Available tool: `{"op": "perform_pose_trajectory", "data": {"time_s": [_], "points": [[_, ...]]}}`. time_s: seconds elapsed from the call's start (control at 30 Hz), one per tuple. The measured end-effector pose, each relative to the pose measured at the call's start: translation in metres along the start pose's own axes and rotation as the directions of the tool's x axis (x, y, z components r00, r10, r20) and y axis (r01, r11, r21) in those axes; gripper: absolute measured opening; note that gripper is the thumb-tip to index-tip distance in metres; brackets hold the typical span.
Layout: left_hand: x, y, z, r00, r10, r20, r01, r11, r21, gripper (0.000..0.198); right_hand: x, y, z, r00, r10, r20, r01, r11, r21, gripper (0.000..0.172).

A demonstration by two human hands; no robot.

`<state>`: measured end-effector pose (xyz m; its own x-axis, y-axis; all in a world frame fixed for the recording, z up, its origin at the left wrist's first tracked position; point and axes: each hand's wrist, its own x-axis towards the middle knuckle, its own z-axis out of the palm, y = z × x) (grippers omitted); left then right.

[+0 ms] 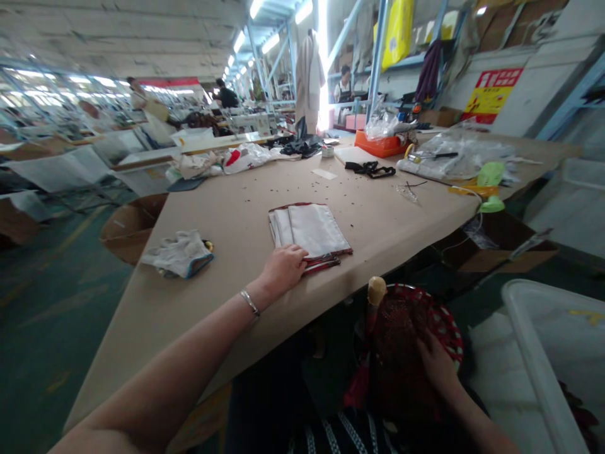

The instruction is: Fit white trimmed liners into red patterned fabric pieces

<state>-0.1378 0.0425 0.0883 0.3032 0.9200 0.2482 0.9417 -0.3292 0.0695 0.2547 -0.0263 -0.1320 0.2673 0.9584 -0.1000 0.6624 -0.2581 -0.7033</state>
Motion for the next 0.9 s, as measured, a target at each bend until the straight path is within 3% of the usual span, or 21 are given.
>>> {"op": "perform_pose_trajectory", "data": {"time_s": [0.13,0.37,0.43,0.5,0.53,0.67,0.73,0.8,0.9], "points": [[0.006,0.005,-0.001,0.992,-0.016,0.127,0.000,0.992,0.124,0.024,0.002,-0.020,-0.013,0.997,-0.078,-0.014,0.079,0.993,0.083,0.071],[0.013,0.000,0.002,0.986,-0.051,0.158,0.025,0.986,0.163,0.029,-0.029,-0.085,-0.032,0.979,-0.203,0.028,0.185,0.933,0.308,0.046],[0.015,0.000,0.001,0.986,-0.045,0.161,0.016,0.984,0.178,0.028,-0.043,-0.105,-0.037,0.956,-0.293,0.010,0.273,0.901,0.338,0.035],[0.016,0.002,0.001,0.986,-0.024,0.166,-0.007,0.982,0.188,0.027,-0.054,-0.130,-0.046,0.888,-0.459,-0.031,0.438,0.823,0.362,0.024],[0.017,0.003,0.000,0.986,-0.014,0.168,-0.019,0.981,0.192,0.026,-0.058,-0.145,-0.052,0.828,-0.558,-0.058,0.538,0.760,0.365,0.019],[0.022,0.006,-0.006,0.990,-0.036,0.139,0.006,0.978,0.211,0.025,-0.059,-0.218,-0.072,0.513,-0.851,-0.107,0.831,0.462,0.311,0.020],[0.022,0.008,-0.013,0.994,-0.082,0.071,0.064,0.974,0.219,0.026,-0.049,-0.254,-0.071,0.404,-0.910,-0.093,0.895,0.373,0.244,0.021],[0.019,0.011,-0.023,0.992,-0.119,-0.034,0.124,0.969,0.212,0.024,-0.035,-0.287,-0.061,0.367,-0.929,-0.044,0.925,0.360,0.124,0.025],[0.009,0.020,-0.039,0.985,-0.109,-0.136,0.132,0.976,0.175,0.018,-0.016,-0.322,-0.036,0.404,-0.909,0.103,0.914,0.396,-0.091,0.037]]}}
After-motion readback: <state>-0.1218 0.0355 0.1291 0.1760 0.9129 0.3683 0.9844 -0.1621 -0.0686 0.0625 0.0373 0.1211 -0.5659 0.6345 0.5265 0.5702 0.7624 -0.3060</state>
